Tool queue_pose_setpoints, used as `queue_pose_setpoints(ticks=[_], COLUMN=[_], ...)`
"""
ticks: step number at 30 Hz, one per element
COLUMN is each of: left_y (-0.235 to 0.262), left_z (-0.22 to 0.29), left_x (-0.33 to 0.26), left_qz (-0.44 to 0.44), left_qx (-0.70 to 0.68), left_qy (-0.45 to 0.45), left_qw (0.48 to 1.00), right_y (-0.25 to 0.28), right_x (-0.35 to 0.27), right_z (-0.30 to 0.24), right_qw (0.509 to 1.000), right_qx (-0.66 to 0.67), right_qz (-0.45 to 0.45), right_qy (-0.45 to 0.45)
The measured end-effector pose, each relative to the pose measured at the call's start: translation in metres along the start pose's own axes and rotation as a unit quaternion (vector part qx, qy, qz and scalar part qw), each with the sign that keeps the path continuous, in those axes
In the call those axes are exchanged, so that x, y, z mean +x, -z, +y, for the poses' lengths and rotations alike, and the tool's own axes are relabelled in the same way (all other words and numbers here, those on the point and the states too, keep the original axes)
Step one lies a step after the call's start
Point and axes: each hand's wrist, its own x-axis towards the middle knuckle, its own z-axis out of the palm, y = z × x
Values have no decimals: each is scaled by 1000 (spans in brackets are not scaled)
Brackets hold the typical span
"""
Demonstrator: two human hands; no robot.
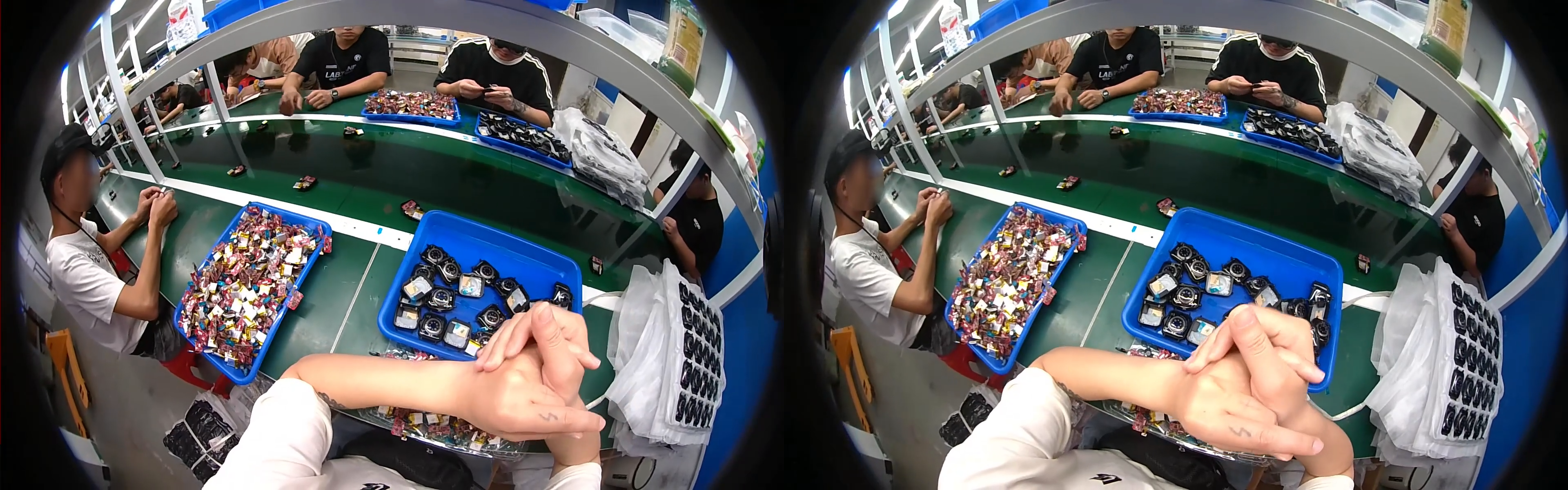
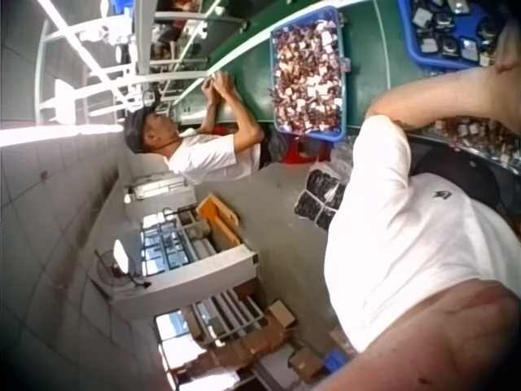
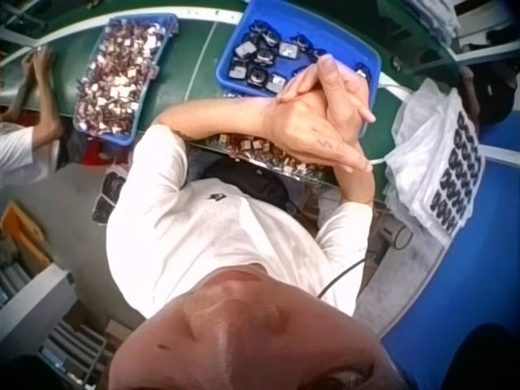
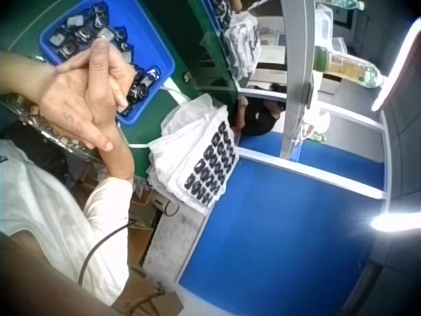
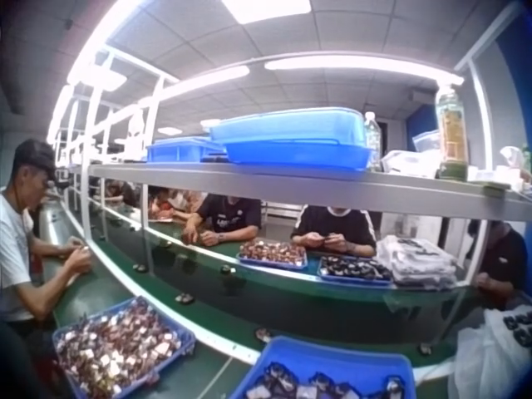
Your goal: Manually assembling small electronic parts and checking components on a factory assembly line.
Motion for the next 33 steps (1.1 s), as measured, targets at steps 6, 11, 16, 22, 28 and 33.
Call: queue_pose_setpoints(ticks=[6,11,16,22,28,33], left_y=[15,-3,1,12,31,47], left_z=[5,3,2,-9,-33,-32], left_x=[9,1,0,-8,1,-9], left_qz=[-16,-48,6,-45,-42,-53], left_qx=[16,-45,-17,-65,-116,42], left_qy=[-16,53,21,60,162,404], left_qw=[1000,996,1000,995,979,912], right_y=[37,-8,-13,-15,38,54], right_x=[20,13,13,16,48,44], right_z=[-16,-2,11,2,22,15], right_qw=[967,984,992,987,917,790], right_qx=[240,46,37,-13,-337,-526], right_qz=[-56,-28,110,128,191,223], right_qy=[-63,-168,-40,-95,94,221])
